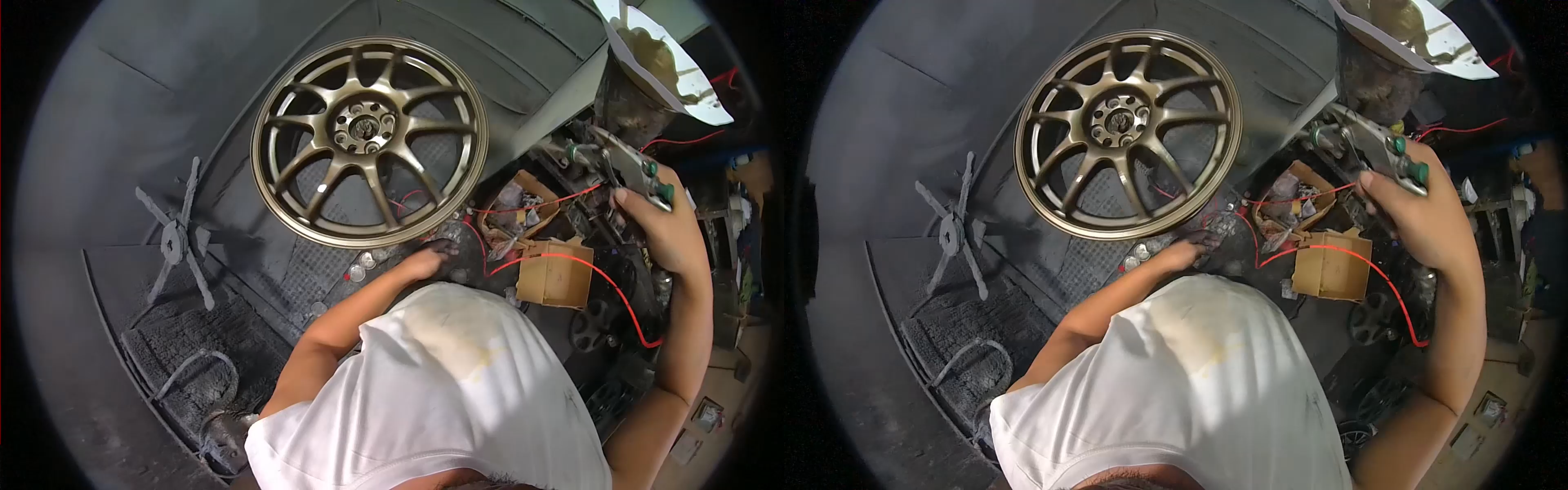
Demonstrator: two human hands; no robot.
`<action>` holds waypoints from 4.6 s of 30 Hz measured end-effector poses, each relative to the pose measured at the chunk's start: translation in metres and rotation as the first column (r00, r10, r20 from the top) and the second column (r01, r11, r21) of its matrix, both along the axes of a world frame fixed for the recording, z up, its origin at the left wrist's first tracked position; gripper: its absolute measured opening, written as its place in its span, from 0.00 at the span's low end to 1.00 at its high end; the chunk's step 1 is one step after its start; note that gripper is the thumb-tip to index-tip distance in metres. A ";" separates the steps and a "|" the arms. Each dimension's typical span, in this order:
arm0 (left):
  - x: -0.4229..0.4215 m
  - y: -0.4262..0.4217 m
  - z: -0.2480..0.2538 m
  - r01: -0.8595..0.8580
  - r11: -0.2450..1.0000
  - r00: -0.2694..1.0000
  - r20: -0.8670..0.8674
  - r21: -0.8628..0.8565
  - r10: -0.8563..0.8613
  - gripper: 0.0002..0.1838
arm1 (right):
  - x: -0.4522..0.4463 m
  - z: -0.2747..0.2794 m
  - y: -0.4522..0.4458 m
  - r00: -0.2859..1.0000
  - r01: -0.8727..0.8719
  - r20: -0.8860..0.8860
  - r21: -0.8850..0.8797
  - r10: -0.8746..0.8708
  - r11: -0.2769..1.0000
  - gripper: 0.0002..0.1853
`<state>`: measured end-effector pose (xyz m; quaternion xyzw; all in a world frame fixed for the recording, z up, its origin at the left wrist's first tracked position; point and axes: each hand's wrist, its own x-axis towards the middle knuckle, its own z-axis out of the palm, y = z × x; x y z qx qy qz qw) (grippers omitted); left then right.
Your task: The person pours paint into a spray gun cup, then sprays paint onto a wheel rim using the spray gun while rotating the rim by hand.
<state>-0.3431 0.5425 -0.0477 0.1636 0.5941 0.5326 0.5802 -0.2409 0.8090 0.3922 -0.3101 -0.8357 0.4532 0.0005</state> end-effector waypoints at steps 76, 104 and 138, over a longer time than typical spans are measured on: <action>0.004 -0.052 0.041 -0.933 0.152 -0.081 0.604 -0.325 0.793 0.52 | 0.024 -0.081 0.021 0.924 0.007 -0.371 -0.223 -0.091 0.975 0.13; -0.144 -0.182 0.051 -0.989 0.147 0.145 0.191 0.005 0.971 0.30 | 0.146 -0.154 0.059 0.929 0.043 -0.294 -0.520 -0.226 0.853 0.34; -0.173 -0.158 0.078 -0.986 0.140 0.161 0.298 0.092 0.941 0.29 | 0.084 -0.075 0.014 0.963 0.065 -0.249 -0.154 -0.102 0.986 0.16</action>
